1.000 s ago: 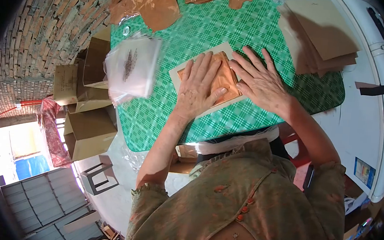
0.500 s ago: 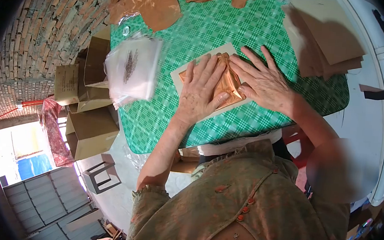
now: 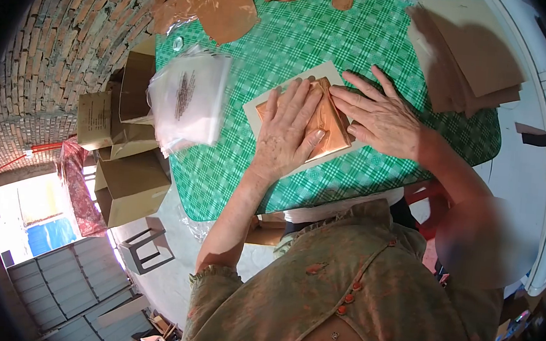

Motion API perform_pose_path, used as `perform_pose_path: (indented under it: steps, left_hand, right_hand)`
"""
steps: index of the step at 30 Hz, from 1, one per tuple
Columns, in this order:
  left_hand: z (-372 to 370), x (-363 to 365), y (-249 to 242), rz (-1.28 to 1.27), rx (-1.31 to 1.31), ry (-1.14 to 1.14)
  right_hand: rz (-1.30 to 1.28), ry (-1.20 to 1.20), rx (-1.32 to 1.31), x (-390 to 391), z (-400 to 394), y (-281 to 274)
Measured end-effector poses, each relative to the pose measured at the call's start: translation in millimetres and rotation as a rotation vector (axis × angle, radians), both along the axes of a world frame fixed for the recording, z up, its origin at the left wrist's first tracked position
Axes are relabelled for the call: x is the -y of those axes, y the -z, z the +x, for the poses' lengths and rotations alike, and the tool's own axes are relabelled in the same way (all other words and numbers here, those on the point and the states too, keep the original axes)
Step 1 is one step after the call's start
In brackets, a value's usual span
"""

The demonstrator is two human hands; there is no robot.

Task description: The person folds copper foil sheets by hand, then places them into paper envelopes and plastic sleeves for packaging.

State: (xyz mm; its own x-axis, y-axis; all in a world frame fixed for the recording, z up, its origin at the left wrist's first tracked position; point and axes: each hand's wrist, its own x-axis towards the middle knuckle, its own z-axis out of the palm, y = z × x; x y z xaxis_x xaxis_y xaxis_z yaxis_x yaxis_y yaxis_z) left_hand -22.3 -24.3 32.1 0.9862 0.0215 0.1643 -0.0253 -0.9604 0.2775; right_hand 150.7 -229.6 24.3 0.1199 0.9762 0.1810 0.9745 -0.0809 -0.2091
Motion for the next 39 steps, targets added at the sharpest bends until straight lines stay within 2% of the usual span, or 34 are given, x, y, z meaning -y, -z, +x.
perform_pose_path:
  steps: [11,23,26,35,39]
  left_hand:
    - [1.2,0.2,2.2,0.033,-0.035,-0.002]
    - [1.8,0.7,2.5,0.067,-0.042,0.008]
    - [1.8,0.0,4.7,0.085,-0.045,0.004]
    - [3.8,0.3,3.4,0.079,-0.011,0.021]
    - [3.8,-0.2,5.2,0.072,-0.006,0.017]
  right_hand:
    - [-0.018,-0.047,-0.146,-10.1,9.2,-7.3]
    - [0.021,-0.102,-0.132,-23.4,11.3,0.2]
    - [-0.063,-0.059,-0.249,-23.6,12.6,-10.3]
    - [0.077,-0.065,-0.101,-18.3,13.1,0.5]
    - [0.056,-0.018,-0.097,-9.7,13.8,-4.4]
